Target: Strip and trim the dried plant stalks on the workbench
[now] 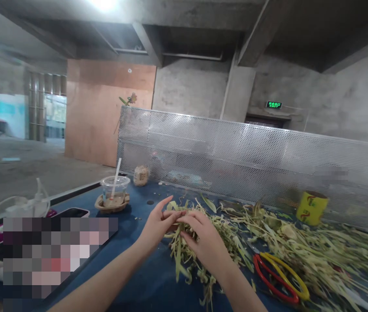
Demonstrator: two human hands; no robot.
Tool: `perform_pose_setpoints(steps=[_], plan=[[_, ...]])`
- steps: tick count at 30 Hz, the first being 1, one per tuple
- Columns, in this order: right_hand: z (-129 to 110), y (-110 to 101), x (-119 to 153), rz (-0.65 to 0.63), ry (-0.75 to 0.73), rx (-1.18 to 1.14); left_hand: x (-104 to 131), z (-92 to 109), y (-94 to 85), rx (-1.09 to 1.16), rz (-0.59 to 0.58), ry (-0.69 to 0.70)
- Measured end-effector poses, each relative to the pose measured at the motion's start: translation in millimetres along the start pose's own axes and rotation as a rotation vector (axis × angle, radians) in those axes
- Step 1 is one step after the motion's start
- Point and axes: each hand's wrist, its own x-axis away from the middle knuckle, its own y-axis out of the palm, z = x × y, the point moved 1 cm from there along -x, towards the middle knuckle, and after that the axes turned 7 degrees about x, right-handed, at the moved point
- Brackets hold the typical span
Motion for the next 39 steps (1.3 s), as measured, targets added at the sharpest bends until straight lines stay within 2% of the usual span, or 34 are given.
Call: perform_pose_setpoints(steps=[6, 8, 13, 18, 23, 27, 33, 35, 39], plan=[[2, -2, 5, 0.067, -0.057, 0.039, 0, -6, 0.2, -0.044, -0.076, 0.009], [5, -5, 6, 0.101, 0.029, -0.052, 1, -6, 1.1, -0.062, -0.109, 0.02], [12, -6, 7, 0.121, 0.38, -0.296, 4, -5, 3.7, -0.116, -0.186, 0.046], [13, -4, 7, 0.124, 0.458, -0.529, 0, -11, -0.7, -0.089, -0.292, 0.051], [14, -4, 7, 0.118, 0.55, -0.57, 0, -14, -1.5, -0.131, -0.315, 0.074], [9, -6, 7, 0.065, 0.492, -0.432, 3, -13, 1.5, -0.202, -0.314, 0.07], [2, -10, 5, 0.078, 0.165, -0.339, 5, -18, 3.1, -0.139, -0.304, 0.025], [3, -10, 5, 0.075, 0.196, -0.346, 6, -20, 3.0, -0.103, -0.255, -0.007], [8, -5, 7, 0.11, 0.401, -0.525, 4, -21, 1.7, -0.03, -0.137, 0.02]])
